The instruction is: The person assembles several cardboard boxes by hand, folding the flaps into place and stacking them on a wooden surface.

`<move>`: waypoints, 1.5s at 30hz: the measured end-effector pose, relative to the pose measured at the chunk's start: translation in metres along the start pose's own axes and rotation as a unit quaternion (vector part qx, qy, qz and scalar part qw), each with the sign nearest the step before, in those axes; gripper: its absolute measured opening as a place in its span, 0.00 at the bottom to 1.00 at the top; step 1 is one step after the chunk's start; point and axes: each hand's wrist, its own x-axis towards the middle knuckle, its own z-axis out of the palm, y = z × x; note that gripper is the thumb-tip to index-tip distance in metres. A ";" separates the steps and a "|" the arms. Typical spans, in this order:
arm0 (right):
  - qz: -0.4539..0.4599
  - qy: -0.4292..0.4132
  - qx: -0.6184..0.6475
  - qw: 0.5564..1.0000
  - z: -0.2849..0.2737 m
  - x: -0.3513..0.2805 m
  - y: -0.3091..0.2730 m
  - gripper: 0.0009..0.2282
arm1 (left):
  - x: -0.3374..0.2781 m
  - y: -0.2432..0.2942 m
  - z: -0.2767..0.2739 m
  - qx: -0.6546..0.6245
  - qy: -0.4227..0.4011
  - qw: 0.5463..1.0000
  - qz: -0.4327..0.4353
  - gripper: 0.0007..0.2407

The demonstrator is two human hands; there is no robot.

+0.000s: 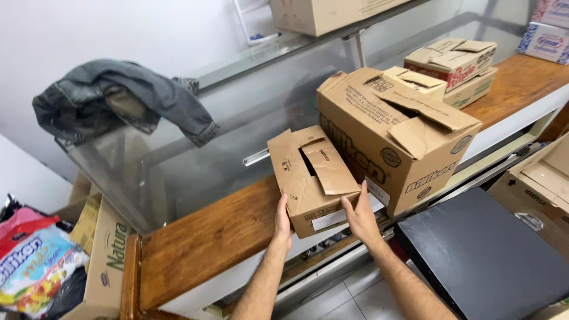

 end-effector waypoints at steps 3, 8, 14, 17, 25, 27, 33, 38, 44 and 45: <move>-0.054 0.069 -0.056 0.995 0.013 0.029 0.015 0.38 | -0.001 0.006 0.014 0.037 0.015 0.999 0.000 0.42; -0.069 0.108 -0.121 0.984 0.012 0.056 0.013 0.35 | 0.062 -0.014 0.009 0.060 0.001 0.998 0.028 0.39; -0.108 0.132 -0.192 0.966 0.008 0.045 0.038 0.33 | 0.080 -0.049 -0.005 0.143 0.021 0.984 0.102 0.35; -0.194 0.181 -0.238 0.934 0.003 0.041 0.053 0.28 | 0.042 -0.060 0.018 0.277 0.034 0.910 0.307 0.34; -0.245 0.171 -0.261 0.918 -0.039 0.000 0.061 0.27 | -0.042 -0.084 0.074 0.355 -0.143 0.816 0.433 0.28; -0.246 0.133 -0.252 0.926 -0.058 -0.018 0.078 0.26 | -0.039 -0.114 0.081 0.419 -0.212 0.786 0.401 0.27; -0.146 0.190 -0.221 0.945 -0.136 -0.105 0.160 0.23 | -0.090 -0.201 0.120 0.433 -0.319 0.741 0.401 0.28; -0.036 0.269 -0.202 0.941 -0.216 -0.221 0.234 0.21 | -0.154 -0.281 0.166 0.454 -0.453 0.706 0.300 0.27; 0.112 0.351 -0.163 0.915 -0.299 -0.371 0.339 0.21 | -0.215 -0.389 0.224 0.519 -0.556 0.619 0.197 0.27; 0.147 0.365 -0.167 0.904 -0.309 -0.397 0.352 0.21 | -0.222 -0.408 0.231 0.533 -0.568 0.600 0.179 0.27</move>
